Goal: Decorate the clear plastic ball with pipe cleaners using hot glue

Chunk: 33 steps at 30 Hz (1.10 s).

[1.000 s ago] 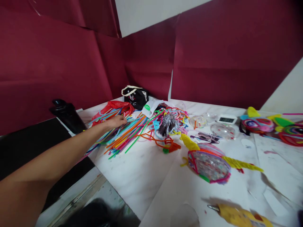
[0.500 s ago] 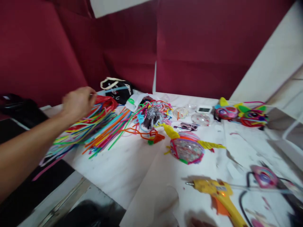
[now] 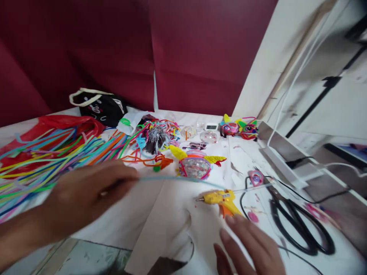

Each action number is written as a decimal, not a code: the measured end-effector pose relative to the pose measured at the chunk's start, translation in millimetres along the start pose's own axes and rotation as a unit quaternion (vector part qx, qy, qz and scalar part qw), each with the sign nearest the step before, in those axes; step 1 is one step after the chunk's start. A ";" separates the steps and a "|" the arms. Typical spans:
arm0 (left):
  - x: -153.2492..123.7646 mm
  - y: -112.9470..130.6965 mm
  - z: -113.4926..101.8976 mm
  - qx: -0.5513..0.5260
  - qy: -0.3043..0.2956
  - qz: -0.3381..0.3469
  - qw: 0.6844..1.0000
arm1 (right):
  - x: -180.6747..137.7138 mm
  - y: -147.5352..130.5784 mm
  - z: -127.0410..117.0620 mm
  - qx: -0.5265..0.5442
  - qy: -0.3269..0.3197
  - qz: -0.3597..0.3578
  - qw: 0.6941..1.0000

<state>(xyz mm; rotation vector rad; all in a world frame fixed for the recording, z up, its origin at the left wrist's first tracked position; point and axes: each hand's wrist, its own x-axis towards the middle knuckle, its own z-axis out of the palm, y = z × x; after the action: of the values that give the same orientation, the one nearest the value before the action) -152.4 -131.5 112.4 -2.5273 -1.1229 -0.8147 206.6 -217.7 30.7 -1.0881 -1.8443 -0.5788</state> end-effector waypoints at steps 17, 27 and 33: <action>65.5 69.4 62.5 -0.234 -0.011 0.097 0.967 | 29.4 32.5 -29.8 0.067 -0.143 -0.022 0.987; 59.0 64.2 94.5 -0.445 -0.084 -0.072 0.889 | 50.3 23.8 -16.9 0.165 -0.173 0.035 0.970; 61.4 19.4 145.8 -0.395 -0.034 -0.257 0.881 | 42.3 43.9 -25.3 0.110 -0.170 0.081 0.976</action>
<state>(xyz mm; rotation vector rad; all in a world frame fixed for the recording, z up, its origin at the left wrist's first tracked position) -48.0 -43.4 30.2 -2.8980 -1.8245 -1.6056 246.8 -195.4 78.0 -1.2259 -2.0272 -0.0904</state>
